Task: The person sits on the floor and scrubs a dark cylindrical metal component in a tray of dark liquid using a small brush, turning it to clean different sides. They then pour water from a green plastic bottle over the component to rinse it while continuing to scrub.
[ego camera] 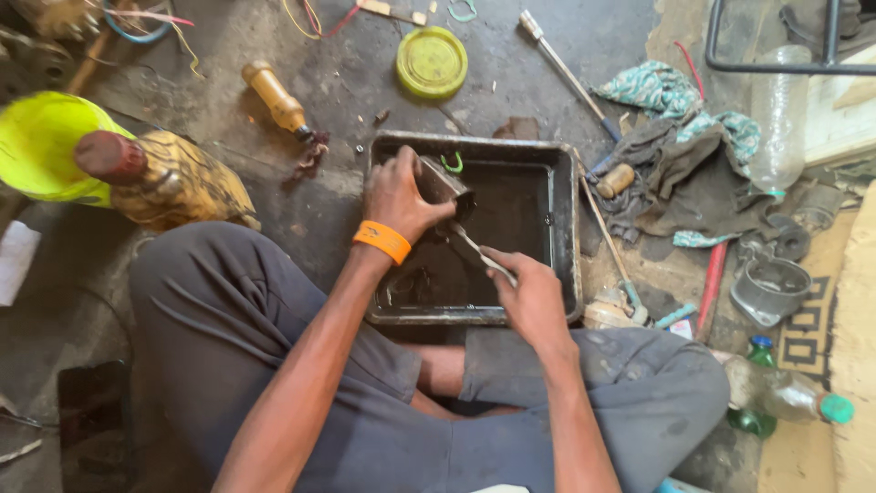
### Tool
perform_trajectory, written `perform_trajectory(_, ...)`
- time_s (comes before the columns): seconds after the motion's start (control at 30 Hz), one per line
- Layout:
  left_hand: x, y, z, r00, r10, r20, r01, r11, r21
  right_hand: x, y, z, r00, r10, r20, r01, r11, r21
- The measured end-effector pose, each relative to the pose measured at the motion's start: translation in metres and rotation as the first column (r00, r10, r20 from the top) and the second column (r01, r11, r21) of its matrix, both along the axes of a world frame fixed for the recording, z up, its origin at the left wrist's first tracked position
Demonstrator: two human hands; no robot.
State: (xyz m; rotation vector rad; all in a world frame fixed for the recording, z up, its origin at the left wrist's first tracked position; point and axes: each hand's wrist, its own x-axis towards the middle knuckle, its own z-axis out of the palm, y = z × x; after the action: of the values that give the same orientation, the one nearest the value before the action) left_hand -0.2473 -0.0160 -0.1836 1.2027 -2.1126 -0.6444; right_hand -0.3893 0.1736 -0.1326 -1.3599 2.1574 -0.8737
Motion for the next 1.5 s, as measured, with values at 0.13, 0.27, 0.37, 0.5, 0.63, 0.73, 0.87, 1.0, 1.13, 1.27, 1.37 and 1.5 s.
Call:
perform_trajectory(0.13,0.001,0.002,0.002,1.000,0.003,0.028,-0.004,0.999,0.050,0.001,-0.001,0.005,0.998,-0.027,0.053,0.020,0.991,0.129)
perform_trajectory(0.27,-0.008,0.011,0.007,0.995,-0.080,0.052,0.083,0.994,-0.065,-0.012,0.008,0.013,0.986,0.162,0.026,-0.162,0.935,0.316)
perform_trajectory(0.37,-0.014,0.023,0.012,0.973,-0.142,0.181,0.162,0.981,-0.104,-0.024,0.019,0.014,0.993,0.115,0.026,-0.118,0.958,0.261)
perform_trajectory(0.5,-0.020,0.036,0.020,0.929,-0.249,0.273,0.283,0.955,-0.091,-0.032,0.024,0.009,0.995,0.093,-0.044,-0.068,0.918,0.392)
perform_trajectory(0.63,-0.021,0.041,0.025,0.926,-0.236,0.295,0.264,0.963,-0.059,-0.030,0.023,0.008,0.995,0.039,-0.097,0.009,0.895,0.446)
perform_trajectory(0.73,-0.021,0.044,0.021,0.907,-0.214,0.363,0.224,0.975,0.016,-0.027,0.021,0.008,0.994,0.083,-0.070,-0.038,0.871,0.490)
perform_trajectory(0.87,-0.023,0.046,0.008,0.920,-0.153,0.361,0.130,0.988,0.086,-0.027,0.018,0.004,0.991,0.130,-0.024,-0.099,0.854,0.511)
perform_trajectory(1.0,-0.021,0.041,-0.001,0.954,-0.177,0.241,0.155,0.982,0.110,-0.026,0.016,0.003,0.996,0.077,-0.053,-0.044,0.888,0.457)
perform_trajectory(1.13,-0.021,0.034,-0.004,0.970,-0.229,0.080,0.217,0.967,0.136,-0.018,0.010,0.012,0.993,0.116,0.037,-0.122,0.924,0.362)
perform_trajectory(1.27,-0.020,0.025,-0.001,0.983,-0.152,-0.098,0.166,0.975,0.146,-0.011,0.002,0.025,0.987,-0.148,0.063,0.106,0.895,0.434)
perform_trajectory(1.37,-0.018,0.022,0.003,0.989,-0.119,-0.085,0.132,0.978,0.159,-0.003,-0.007,0.020,0.953,-0.213,0.213,0.133,0.932,0.337)
perform_trajectory(1.5,-0.017,0.023,0.010,0.989,-0.131,-0.073,0.135,0.990,0.048,-0.006,-0.002,0.005,0.998,0.000,-0.066,0.000,1.000,-0.003)
